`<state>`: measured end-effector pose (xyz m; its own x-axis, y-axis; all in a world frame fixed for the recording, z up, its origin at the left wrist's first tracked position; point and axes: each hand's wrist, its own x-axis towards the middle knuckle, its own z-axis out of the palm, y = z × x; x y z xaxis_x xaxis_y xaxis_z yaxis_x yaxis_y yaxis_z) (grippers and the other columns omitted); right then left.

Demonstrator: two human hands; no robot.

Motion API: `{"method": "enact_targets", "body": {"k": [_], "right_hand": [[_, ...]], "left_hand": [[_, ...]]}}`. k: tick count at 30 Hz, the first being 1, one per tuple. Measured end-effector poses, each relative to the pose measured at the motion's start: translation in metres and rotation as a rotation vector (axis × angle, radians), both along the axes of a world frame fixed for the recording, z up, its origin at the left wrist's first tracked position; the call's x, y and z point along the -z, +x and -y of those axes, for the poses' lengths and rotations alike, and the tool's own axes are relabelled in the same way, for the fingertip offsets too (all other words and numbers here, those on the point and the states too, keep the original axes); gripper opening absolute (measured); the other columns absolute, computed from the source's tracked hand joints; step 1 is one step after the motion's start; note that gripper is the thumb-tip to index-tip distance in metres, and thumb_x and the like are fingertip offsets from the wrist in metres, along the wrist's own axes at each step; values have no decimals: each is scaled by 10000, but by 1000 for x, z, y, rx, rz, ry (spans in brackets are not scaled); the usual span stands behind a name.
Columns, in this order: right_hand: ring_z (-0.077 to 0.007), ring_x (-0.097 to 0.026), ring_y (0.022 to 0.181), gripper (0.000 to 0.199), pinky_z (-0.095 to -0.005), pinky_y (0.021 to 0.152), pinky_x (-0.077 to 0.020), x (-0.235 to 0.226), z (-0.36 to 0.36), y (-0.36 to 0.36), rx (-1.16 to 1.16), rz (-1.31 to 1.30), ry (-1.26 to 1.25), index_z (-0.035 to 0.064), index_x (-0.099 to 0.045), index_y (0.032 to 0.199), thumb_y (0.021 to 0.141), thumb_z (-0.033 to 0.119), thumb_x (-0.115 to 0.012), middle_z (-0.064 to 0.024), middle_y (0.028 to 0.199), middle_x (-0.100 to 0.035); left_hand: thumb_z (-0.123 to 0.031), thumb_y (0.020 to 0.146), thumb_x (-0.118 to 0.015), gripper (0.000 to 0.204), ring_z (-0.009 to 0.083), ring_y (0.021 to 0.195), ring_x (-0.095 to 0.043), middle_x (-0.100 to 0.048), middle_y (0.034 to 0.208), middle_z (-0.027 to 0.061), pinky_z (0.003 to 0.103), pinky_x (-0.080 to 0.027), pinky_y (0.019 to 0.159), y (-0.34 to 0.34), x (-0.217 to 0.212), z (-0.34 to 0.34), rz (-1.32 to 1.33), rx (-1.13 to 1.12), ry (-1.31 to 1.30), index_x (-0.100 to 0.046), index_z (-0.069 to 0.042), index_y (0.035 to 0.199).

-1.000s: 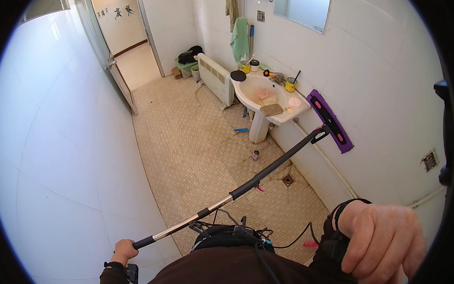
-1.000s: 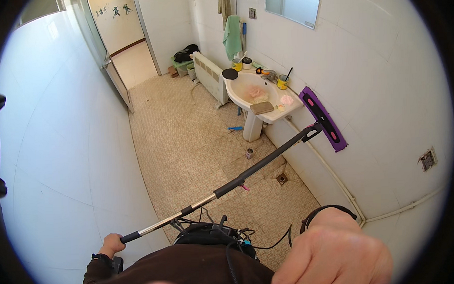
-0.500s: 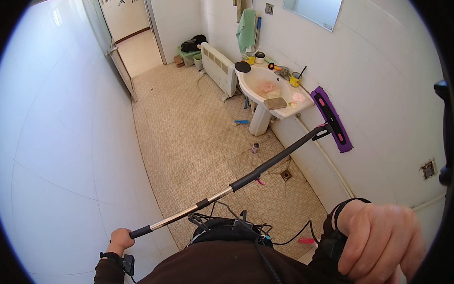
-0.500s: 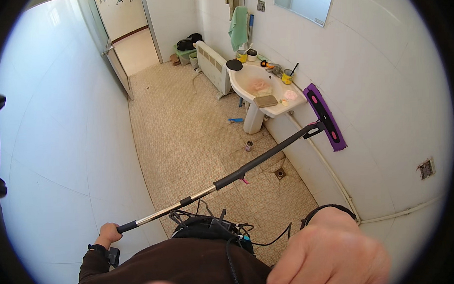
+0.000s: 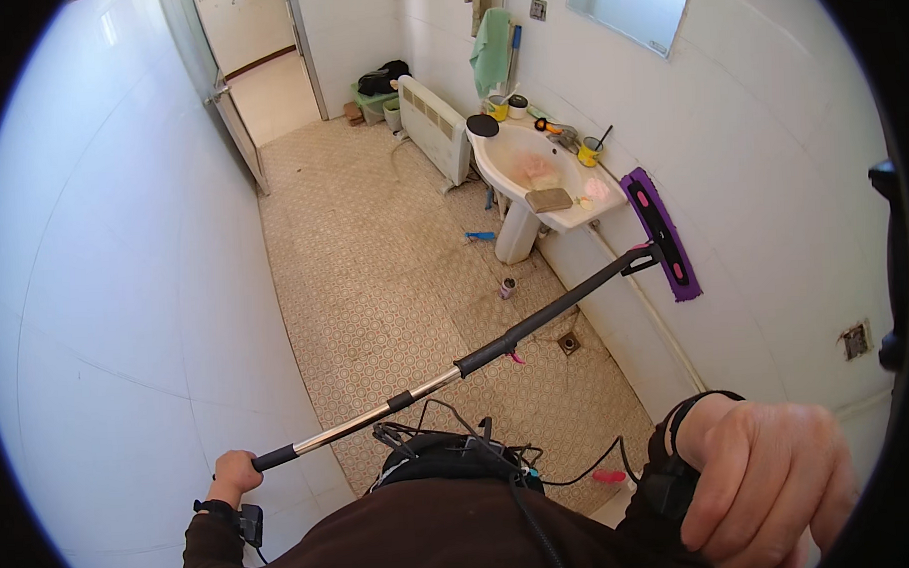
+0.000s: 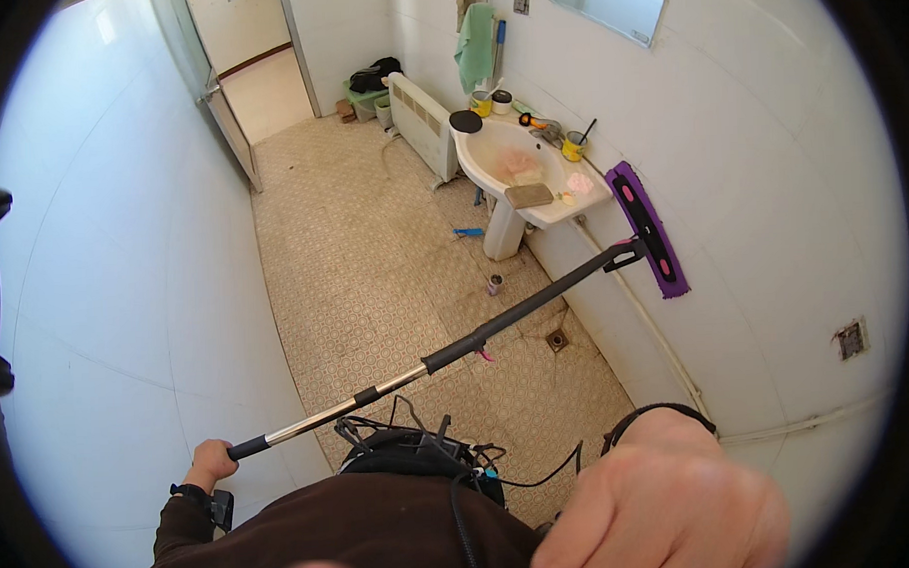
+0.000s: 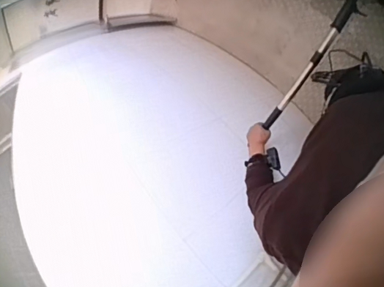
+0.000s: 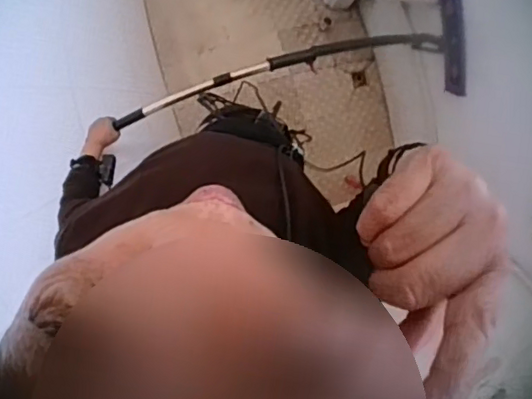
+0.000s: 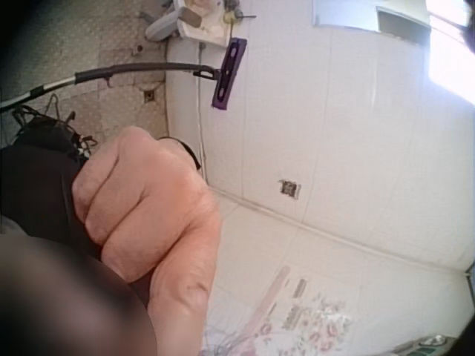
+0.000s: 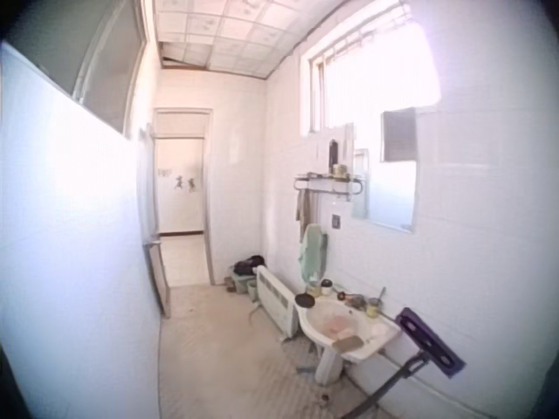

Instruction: The person uses a long-handled purple microfiber duster to wipe the tiled walls of a bathroom. They clean multiple wall sections, including areas near a window and a mirror, moving the duster in vertical and horizontal strokes.

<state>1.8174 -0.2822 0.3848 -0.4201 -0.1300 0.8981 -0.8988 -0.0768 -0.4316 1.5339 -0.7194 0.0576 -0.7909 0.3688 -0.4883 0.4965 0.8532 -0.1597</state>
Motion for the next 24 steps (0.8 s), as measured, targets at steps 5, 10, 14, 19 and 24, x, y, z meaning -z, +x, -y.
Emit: {"method": "enact_targets", "body": {"k": [5, 10, 14, 19, 24], "right_hand": [[-62, -358, 361, 342, -195, 396, -300, 5, -3, -1, -36, -57, 5, 293, -588, 1174, 874, 130, -572, -9, 537, -507], [-63, -368, 372, 343, -192, 401, -312, 7, -8, -1, -57, -37, -12, 293, -586, 1178, 889, 113, -544, -11, 540, -504], [-61, -370, 374, 349, -189, 404, -319, 5, -5, 1, 10, -73, 33, 292, -581, 1183, 894, 102, -534, -10, 542, -509], [-55, -357, 370, 366, -189, 400, -313, 2, -6, 0, -22, -6, 49, 293, -550, 1215, 901, 107, -527, -1, 531, -499], [-60, -345, 356, 355, -191, 386, -294, 6, -22, -4, -112, -29, 39, 289, -550, 1217, 887, 158, -566, 4, 520, -483]], "left_hand": [[-192, 613, -585, 208, 319, 759, -623, -655, 767, 118, 403, -508, 707, 1, -3, -2, 10, -12, 4, -695, -148, 784], [-197, 613, -584, 204, 314, 758, -624, -656, 762, 107, 402, -509, 705, 3, 0, 1, 1, 6, -5, -694, -155, 779], [-203, 611, -591, 215, 318, 763, -623, -656, 768, 109, 402, -509, 710, 2, -1, 2, 5, 10, -21, -696, -150, 791], [-196, 605, -597, 225, 328, 771, -620, -656, 778, 124, 401, -509, 728, 4, -2, 1, -9, -13, 4, -696, -143, 799], [-201, 611, -595, 221, 314, 775, -626, -659, 777, 112, 395, -511, 730, 5, -3, -1, 3, -30, -39, -697, -151, 800]]}}
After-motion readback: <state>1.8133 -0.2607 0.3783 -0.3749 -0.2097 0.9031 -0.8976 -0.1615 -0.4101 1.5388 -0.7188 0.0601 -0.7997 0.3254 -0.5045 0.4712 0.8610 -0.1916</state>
